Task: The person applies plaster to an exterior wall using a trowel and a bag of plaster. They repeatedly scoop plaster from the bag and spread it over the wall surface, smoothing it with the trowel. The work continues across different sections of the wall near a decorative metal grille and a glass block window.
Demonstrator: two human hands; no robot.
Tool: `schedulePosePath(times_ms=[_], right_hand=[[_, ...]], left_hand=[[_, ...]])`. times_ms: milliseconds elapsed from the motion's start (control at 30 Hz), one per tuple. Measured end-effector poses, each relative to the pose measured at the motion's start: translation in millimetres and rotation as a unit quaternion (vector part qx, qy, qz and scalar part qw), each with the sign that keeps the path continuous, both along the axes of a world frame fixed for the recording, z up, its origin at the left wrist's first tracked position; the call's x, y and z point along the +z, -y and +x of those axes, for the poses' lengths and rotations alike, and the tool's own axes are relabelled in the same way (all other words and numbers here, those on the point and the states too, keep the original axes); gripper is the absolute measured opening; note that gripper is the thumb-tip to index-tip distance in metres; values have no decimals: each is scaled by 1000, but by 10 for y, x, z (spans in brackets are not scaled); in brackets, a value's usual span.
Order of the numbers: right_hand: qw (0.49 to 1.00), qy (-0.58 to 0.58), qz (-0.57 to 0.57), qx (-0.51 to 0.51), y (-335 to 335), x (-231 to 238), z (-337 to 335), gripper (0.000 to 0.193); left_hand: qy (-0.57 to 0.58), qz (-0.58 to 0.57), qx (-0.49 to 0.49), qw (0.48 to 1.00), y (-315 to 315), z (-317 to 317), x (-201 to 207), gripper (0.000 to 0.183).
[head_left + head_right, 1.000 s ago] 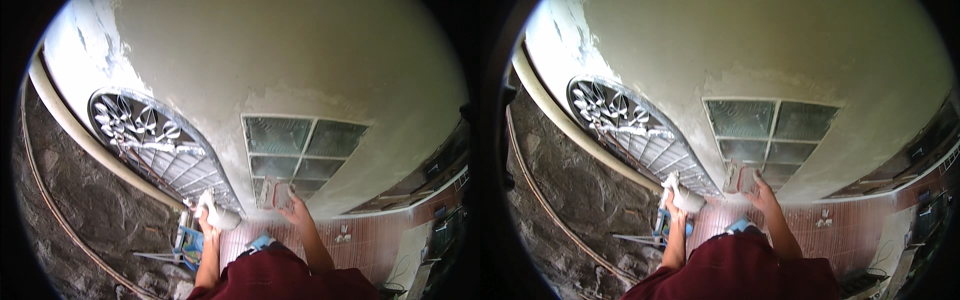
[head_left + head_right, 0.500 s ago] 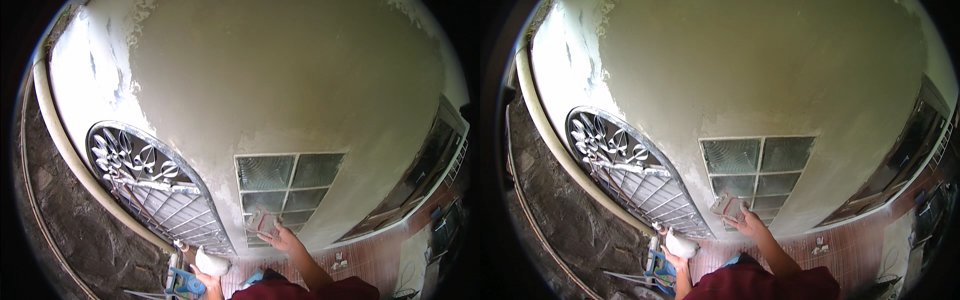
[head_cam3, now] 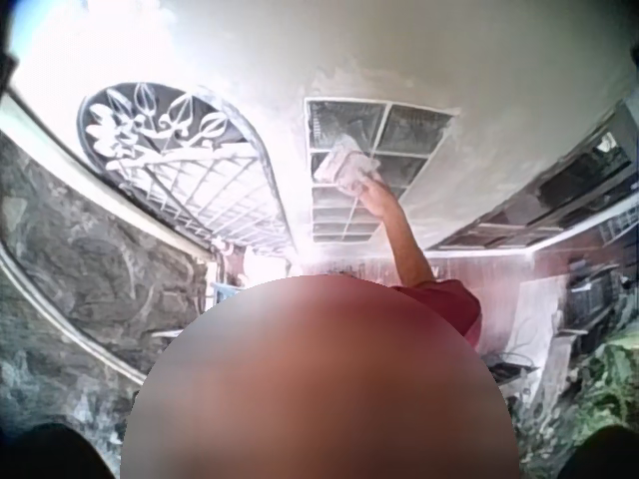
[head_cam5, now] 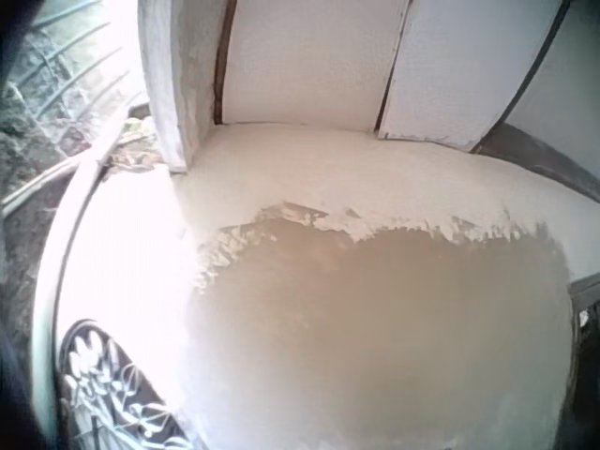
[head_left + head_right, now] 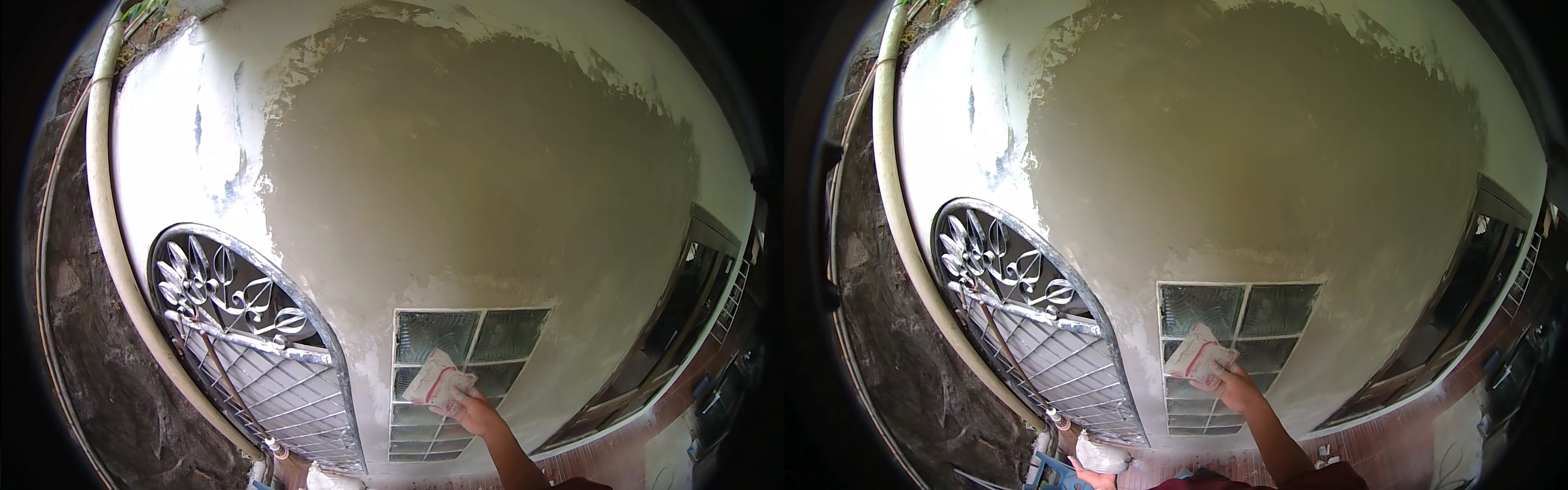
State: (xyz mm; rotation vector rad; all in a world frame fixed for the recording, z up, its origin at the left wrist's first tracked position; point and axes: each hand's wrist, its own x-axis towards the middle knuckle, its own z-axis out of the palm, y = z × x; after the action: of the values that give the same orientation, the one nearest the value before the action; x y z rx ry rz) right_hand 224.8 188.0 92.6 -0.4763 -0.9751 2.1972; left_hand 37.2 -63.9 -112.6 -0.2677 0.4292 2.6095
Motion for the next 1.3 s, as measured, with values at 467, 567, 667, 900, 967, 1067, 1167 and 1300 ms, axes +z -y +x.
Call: schedulePosePath(times_ms=[467,567,667,900,967,1067,1167,1300], right_hand=[[958,-75,273,-51,-263,2288,-673,35],[931,-89,349,-49,-204,2800,-862,36],[896,-100,429,-57,-141,3284,-1007,36],[714,51,625,-312,-159,4253,-1360,35],[616,167,648,-415,-207,4507,-1388,43],[475,130,678,-546,-330,4813,-1313,52],[363,110,686,-621,-526,5064,-1181,57],[260,87,708,-650,-850,5201,-1023,59]], left_hand=[[-81,-100,130,983,-37,200,-165,56],[-43,-15,87,995,68,206,-111,55],[-48,29,78,995,144,166,-31,55],[0,71,88,994,181,67,-148,58],[-20,79,85,993,211,13,-237,58],[-9,97,85,992,243,-73,-295,59],[-39,43,101,993,198,-46,-248,59],[9,37,89,995,188,-108,-113,58]])
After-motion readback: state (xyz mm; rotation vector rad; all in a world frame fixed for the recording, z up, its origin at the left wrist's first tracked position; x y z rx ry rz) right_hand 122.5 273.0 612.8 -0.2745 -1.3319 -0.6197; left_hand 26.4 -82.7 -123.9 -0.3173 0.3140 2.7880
